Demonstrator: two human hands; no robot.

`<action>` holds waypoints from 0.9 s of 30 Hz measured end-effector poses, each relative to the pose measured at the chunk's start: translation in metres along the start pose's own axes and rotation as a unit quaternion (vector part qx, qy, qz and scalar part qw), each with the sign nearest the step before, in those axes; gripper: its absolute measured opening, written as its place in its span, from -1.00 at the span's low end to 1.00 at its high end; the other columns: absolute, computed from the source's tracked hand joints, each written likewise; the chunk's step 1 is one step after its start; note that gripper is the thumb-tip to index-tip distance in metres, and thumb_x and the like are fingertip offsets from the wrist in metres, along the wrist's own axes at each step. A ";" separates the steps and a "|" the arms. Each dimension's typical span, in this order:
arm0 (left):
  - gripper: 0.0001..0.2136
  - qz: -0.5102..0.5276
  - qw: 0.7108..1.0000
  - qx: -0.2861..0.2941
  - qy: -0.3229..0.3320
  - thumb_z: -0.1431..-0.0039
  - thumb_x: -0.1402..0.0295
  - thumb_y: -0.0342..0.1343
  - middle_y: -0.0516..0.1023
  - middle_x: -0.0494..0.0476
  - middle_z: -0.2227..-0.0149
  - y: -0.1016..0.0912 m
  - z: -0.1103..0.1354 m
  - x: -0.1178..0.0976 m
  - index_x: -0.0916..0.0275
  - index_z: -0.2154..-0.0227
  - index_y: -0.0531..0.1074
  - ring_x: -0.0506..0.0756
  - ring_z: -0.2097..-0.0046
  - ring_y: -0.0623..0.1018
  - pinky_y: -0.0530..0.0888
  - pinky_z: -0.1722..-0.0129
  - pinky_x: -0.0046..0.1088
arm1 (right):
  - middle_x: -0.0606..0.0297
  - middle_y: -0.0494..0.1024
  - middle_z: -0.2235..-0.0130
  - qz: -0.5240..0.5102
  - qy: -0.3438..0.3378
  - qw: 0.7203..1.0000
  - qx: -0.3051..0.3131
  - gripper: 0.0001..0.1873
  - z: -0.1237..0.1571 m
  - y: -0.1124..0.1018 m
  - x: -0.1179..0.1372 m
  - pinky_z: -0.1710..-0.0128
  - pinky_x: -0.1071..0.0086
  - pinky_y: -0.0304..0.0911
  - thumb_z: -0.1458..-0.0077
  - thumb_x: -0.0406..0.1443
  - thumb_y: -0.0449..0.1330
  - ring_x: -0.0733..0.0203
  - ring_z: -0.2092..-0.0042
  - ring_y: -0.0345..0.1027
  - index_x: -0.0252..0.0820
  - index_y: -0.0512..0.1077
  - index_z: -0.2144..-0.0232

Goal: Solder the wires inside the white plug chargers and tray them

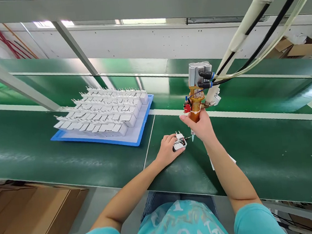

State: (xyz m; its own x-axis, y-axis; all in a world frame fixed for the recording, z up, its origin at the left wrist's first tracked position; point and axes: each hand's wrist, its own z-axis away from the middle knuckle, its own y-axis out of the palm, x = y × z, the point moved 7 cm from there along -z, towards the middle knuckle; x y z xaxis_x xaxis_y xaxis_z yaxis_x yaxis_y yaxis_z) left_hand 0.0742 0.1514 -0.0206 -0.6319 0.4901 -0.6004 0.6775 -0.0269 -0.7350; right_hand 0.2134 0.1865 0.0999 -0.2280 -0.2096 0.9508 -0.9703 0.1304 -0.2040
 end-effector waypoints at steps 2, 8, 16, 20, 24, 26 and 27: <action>-0.75 -0.039 0.999 0.013 -0.009 -0.09 0.20 0.25 0.54 0.18 0.22 -0.001 0.000 -0.002 0.21 0.26 0.39 0.23 0.12 0.50 0.46 0.12 -0.18 | 0.46 0.28 0.56 0.009 -0.018 0.999 -0.032 -0.52 0.005 0.009 0.007 0.46 0.31 0.18 0.15 0.03 0.34 0.29 0.52 0.18 -0.09 0.18 0.46; -0.77 -0.040 0.998 0.031 -0.032 -0.14 0.23 0.17 0.58 0.10 0.28 -0.012 0.001 -0.005 0.19 0.19 0.36 0.17 0.24 0.54 0.42 0.21 -0.30 | 0.48 0.29 0.57 0.004 -0.056 0.996 -0.065 -0.53 0.014 0.035 0.021 0.48 0.33 0.21 0.12 -0.02 0.34 0.29 0.54 0.20 -0.07 0.14 0.43; -0.75 0.052 0.997 0.011 -0.050 -0.04 0.26 0.21 0.56 0.11 0.31 -0.024 0.001 -0.002 0.20 0.21 0.41 0.15 0.27 0.53 0.45 0.30 -0.38 | 0.40 0.31 0.56 0.047 -0.057 0.996 -0.041 -0.58 0.019 0.041 0.017 0.42 0.25 0.28 0.07 -0.03 0.31 0.21 0.51 0.26 -0.06 0.16 0.45; -0.72 0.091 0.994 0.021 -0.055 -0.04 0.25 0.21 0.57 0.12 0.29 -0.025 0.002 -0.002 0.21 0.17 0.44 0.14 0.29 0.54 0.44 0.33 -0.38 | 0.39 0.31 0.57 0.045 -0.060 0.997 -0.030 -0.61 0.019 0.040 0.017 0.44 0.25 0.29 0.07 -0.05 0.30 0.21 0.52 0.25 -0.06 0.16 0.45; -0.70 0.125 0.990 0.026 -0.051 -0.05 0.24 0.21 0.58 0.15 0.24 -0.027 0.002 -0.005 0.22 0.15 0.46 0.15 0.25 0.55 0.46 0.28 -0.36 | 0.40 0.29 0.58 0.050 -0.072 0.996 -0.019 -0.67 0.018 0.041 0.017 0.46 0.28 0.26 0.05 -0.08 0.26 0.24 0.54 0.22 -0.07 0.19 0.48; -0.70 0.135 0.989 0.028 -0.051 -0.05 0.23 0.21 0.57 0.14 0.26 -0.027 0.002 -0.005 0.22 0.16 0.46 0.15 0.26 0.55 0.46 0.28 -0.37 | 0.40 0.30 0.57 0.060 -0.085 0.994 -0.018 -0.78 0.018 0.041 0.019 0.44 0.29 0.25 0.03 -0.14 0.21 0.26 0.54 0.22 -0.08 0.24 0.46; -0.70 0.138 0.989 0.029 -0.052 -0.05 0.22 0.21 0.57 0.13 0.28 -0.027 0.002 -0.005 0.22 0.16 0.47 0.14 0.27 0.55 0.46 0.28 -0.37 | 0.39 0.33 0.54 0.063 -0.096 0.993 -0.024 -0.83 0.018 0.040 0.020 0.43 0.29 0.25 0.03 -0.18 0.19 0.26 0.53 0.22 -0.09 0.28 0.42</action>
State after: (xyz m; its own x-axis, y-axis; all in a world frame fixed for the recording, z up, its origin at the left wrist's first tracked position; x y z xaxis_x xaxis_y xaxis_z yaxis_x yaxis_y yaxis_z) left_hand 0.0585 0.1477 0.0021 -0.4629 0.3638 -0.8083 0.8090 -0.1994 -0.5530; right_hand 0.1687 0.1696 0.1063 -0.3631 -0.3696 0.8553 -0.9292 0.2119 -0.3029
